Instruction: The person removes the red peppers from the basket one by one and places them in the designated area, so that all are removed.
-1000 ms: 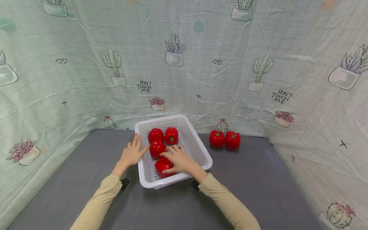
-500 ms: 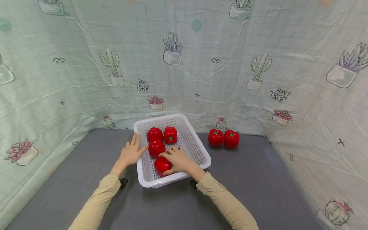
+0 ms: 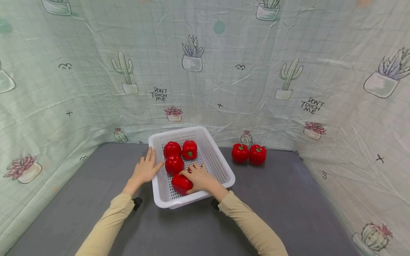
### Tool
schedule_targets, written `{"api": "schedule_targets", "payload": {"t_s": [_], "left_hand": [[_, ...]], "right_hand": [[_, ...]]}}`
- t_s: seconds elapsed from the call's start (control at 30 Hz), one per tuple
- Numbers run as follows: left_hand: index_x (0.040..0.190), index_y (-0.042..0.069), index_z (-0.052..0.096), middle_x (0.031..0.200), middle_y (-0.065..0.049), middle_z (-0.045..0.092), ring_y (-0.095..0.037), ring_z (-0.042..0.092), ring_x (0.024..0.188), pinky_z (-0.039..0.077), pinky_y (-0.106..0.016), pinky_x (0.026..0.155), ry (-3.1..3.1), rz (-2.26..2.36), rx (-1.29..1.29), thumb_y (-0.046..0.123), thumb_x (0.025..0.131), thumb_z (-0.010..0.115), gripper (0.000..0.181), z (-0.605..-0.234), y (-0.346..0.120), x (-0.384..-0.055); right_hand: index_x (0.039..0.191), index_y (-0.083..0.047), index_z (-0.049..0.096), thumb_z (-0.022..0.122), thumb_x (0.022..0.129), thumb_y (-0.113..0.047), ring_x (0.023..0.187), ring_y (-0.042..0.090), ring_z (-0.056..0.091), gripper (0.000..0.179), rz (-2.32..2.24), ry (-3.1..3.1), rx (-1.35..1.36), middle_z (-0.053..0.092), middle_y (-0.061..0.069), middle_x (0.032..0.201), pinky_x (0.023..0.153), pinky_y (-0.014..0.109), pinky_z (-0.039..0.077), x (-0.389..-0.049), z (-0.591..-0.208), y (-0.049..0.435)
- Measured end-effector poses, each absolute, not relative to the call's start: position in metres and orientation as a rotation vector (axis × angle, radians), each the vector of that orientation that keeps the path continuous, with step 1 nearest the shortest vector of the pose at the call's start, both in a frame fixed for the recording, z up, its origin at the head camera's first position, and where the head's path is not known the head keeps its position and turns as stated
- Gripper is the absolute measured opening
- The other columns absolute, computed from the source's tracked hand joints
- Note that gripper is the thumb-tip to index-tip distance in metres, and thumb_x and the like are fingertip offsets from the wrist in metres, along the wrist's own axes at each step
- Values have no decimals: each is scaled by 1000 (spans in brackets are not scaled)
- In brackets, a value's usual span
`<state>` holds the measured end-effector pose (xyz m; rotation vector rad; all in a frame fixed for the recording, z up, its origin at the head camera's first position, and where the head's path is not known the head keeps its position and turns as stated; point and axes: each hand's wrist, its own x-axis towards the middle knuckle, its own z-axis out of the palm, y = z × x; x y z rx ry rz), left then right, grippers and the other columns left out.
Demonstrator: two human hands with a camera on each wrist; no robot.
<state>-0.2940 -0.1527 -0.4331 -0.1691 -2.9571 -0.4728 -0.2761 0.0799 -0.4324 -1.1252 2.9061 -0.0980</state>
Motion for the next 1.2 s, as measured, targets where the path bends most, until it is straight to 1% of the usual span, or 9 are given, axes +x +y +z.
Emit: {"api": "schedule_targets", "payload": {"t_s": [0.2,0.47,0.57,0.7,0.73,0.83,1.0,1.13,1.2], "left_hand": [[140,-5,17,148,-23,11,-50,36,116,32,-63,91,-2957,-463,-168,45,88,39,75,-434,-152,-294],[139,-5,18,148,-23,12,-51,35,116,31,-64,91,-2947,-523,-166,45,88,39,75,-436,-152,-293],[140,-5,19,147,-23,13,-51,36,113,32,-65,89,-2922,-521,-174,51,88,35,78,-437,-152,-292],[139,-5,19,147,-24,13,-51,37,112,32,-65,88,-2917,-512,-177,50,88,36,77,-437,-152,-293],[139,-5,19,147,-24,13,-52,35,115,31,-65,90,-2934,-520,-172,46,88,39,75,-437,-153,-294],[139,-6,18,147,-24,11,-51,34,116,31,-64,91,-2955,-485,-168,43,89,39,73,-435,-153,-294],[140,-5,16,148,-23,9,-51,34,117,32,-63,91,-2977,-457,-159,45,89,38,75,-433,-152,-293],[140,-6,17,148,-24,10,-51,35,116,32,-64,90,-2964,-460,-166,45,89,38,75,-434,-152,-294],[140,-6,17,148,-24,10,-51,35,116,32,-64,90,-2962,-460,-169,45,89,38,74,-435,-152,-294]], "right_hand": [[128,-28,44,77,63,-35,116,23,36,73,-101,2905,-1112,49,5,125,96,47,33,-274,-431,80],[128,-28,45,77,62,-35,114,22,36,73,-117,2918,-1107,49,5,123,94,47,35,-273,-431,81],[128,-29,45,77,62,-35,114,21,36,73,-138,2922,-1100,48,4,124,95,47,34,-273,-431,81],[129,-30,43,78,62,-34,117,21,34,75,-173,2926,-1073,46,3,128,99,46,31,-274,-430,82],[129,-30,43,78,62,-34,118,22,34,76,-187,2926,-1071,45,4,129,99,47,30,-274,-430,82],[129,-29,42,77,62,-33,120,24,33,76,-206,2930,-1071,44,5,131,99,48,30,-275,-430,82],[129,-28,41,77,63,-33,120,25,35,75,-237,2940,-1088,43,6,130,96,48,33,-276,-429,81],[129,-26,40,78,63,-30,119,23,36,76,-301,2937,-1071,43,6,129,97,48,33,-276,-426,81],[130,-23,39,78,63,-29,120,23,35,78,-332,2931,-1058,43,6,130,98,50,32,-275,-424,82]]}}
